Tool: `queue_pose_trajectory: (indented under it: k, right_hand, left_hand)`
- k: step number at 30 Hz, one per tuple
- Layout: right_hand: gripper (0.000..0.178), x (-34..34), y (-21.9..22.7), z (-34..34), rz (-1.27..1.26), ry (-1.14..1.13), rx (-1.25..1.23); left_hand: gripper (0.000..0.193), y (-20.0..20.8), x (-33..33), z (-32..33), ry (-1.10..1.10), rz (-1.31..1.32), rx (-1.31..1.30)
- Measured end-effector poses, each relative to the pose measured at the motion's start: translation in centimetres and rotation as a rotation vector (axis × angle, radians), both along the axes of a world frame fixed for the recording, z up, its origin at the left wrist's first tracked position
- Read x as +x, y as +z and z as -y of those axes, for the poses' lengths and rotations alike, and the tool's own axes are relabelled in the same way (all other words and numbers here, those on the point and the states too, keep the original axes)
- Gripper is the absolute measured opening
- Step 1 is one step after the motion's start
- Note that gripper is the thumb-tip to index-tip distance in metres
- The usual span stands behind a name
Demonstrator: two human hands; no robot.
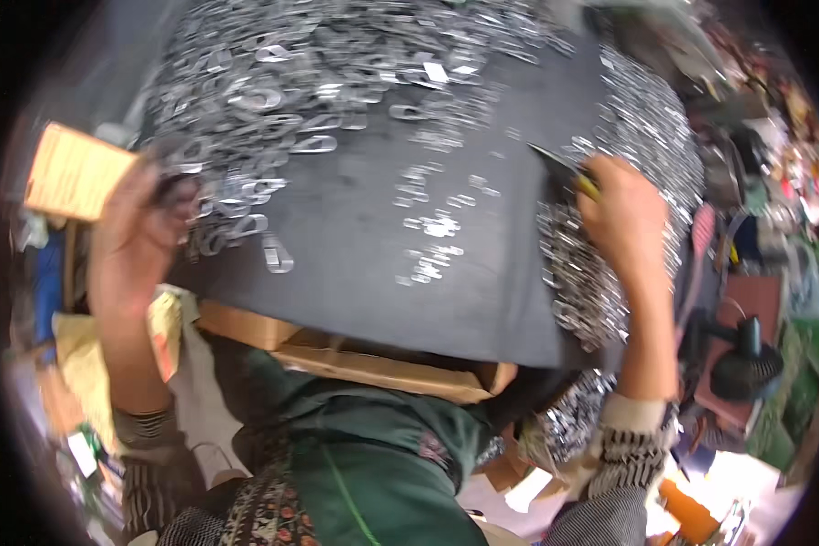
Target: The person assembles metal snap hooks by securing small metal rings with pliers, pets a cat on the floor, and moves items on a nearby table before resuming the assembly work.
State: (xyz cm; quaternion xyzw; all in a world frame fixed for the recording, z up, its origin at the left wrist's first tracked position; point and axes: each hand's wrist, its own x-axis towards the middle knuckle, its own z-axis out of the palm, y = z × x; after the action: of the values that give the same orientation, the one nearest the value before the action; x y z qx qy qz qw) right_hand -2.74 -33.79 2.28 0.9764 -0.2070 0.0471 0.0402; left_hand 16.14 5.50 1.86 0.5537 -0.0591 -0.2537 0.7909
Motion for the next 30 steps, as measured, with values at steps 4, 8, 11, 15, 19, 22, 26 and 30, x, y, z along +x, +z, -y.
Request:
queue_pose_trajectory:
  k: [4, 8, 11, 15, 19, 22, 26, 30]
  right_hand:
    - [0.017, 0.6, 0.6, -0.7, -0.069, -0.001, -0.021]
    - [0.016, 0.6, 0.3, -1.6, 0.034, -0.054, -0.064]
    - [0.014, -0.9, 1.2, -2.5, 0.293, -0.006, -0.026]
    - [0.009, -2.6, 4.0, -9.5, 0.327, -0.133, 0.986]
    - [0.016, -4.4, 3.6, -15.1, 0.028, -0.049, 1.479]
    - [0.011, -4.9, 2.4, -15.5, 0.024, -0.077, 1.516]
    - [0.013, -5.8, 1.9, -15.5, 0.067, -0.1, 1.527]
    - [0.027, -5.6, 1.8, -15.3, 0.042, 0.376, 0.982]
  left_hand:
    - [0.036, -0.5, -1.7, -0.3, -0.019, -0.228, -0.308]
    - [0.037, -0.2, -1.8, 0.0, -0.048, -0.366, -0.6]
    - [0.037, -0.6, -3.2, 0.6, -0.125, -0.36, -0.575]
    - [0.024, 0.0, -8.6, 1.9, -0.358, -0.362, -0.049]
    - [0.02, -0.2, -12.1, 3.3, -0.625, -0.366, 0.04]
    - [0.019, -0.9, -13.8, 4.3, -0.538, -0.269, 0.063]
    - [0.019, -1.4, -14.8, 4.8, -0.578, -0.193, 0.109]
    - [0.021, -2.4, -15.5, 4.6, -0.594, -0.17, 0.131]
